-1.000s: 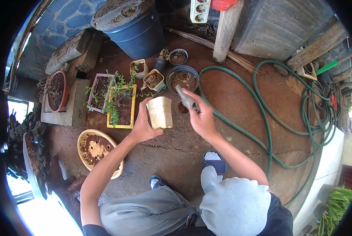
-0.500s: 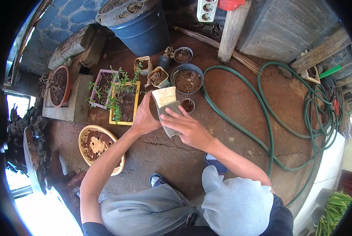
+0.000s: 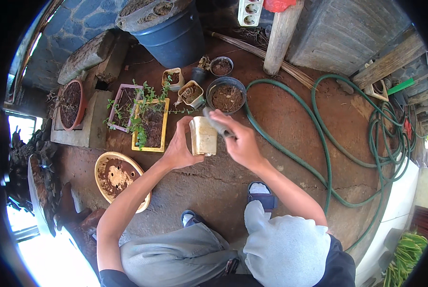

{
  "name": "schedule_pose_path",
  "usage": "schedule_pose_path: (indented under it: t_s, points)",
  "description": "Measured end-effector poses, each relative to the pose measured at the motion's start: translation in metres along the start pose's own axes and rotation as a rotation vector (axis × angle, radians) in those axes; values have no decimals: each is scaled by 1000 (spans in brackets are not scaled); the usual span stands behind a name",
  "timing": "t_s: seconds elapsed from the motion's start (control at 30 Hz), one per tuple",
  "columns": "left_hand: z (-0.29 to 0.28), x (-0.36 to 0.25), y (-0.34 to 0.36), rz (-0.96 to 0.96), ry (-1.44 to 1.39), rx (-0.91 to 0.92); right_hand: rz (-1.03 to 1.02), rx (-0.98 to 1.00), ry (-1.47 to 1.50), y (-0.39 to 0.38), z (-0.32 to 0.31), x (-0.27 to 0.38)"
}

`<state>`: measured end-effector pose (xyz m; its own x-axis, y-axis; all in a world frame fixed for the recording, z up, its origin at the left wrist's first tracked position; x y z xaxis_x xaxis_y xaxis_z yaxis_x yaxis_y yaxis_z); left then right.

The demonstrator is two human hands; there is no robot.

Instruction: Cleaning a small plastic plant pot with a cloth and then moving it near other plants.

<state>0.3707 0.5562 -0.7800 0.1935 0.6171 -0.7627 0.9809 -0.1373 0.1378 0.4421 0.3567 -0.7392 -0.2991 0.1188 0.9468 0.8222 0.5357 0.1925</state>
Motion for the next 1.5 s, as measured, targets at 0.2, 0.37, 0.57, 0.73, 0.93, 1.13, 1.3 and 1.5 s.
schedule_pose_path:
  t_s: [0.2, 0.37, 0.57, 0.73, 0.93, 1.13, 1.3, 1.5]
  points:
    - [-3, -18, 13, 97, 23, -3, -167, 173, -210, -21, 48, 22]
    - [-10, -9, 10, 121, 95, -87, -148, 301, -157, -35, 50, 17]
    - [-3, -12, -3, 32, 66, 27, 30, 36, 92, -20, 9, 7]
    - [2, -9, -3, 19, -49, -39, 17, -126, 61, -5, -7, -13]
    - [-3, -21, 7, 42, -115, -61, -34, 25, 2, -13, 28, 4]
    - [-25, -18, 16, 119, 40, -153, -42, 123, 6, -26, 34, 9]
    - [-22, -13, 10, 60, 44, -104, 41, 212, 94, -39, 40, 4]
    - [-9, 2, 3, -25, 33, -12, 279, 65, 174, -24, 18, -12]
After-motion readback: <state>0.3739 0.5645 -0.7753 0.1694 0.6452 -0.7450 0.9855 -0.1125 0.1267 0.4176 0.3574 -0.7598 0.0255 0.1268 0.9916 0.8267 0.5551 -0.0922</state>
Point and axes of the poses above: each hand's wrist, its own y-axis towards the middle knuckle, its own z-axis out of the palm, x = y × z, the point moved 6 cm from there along y, towards the middle knuckle, and after that the axes turned 9 degrees about z, right-handed, at the moved point
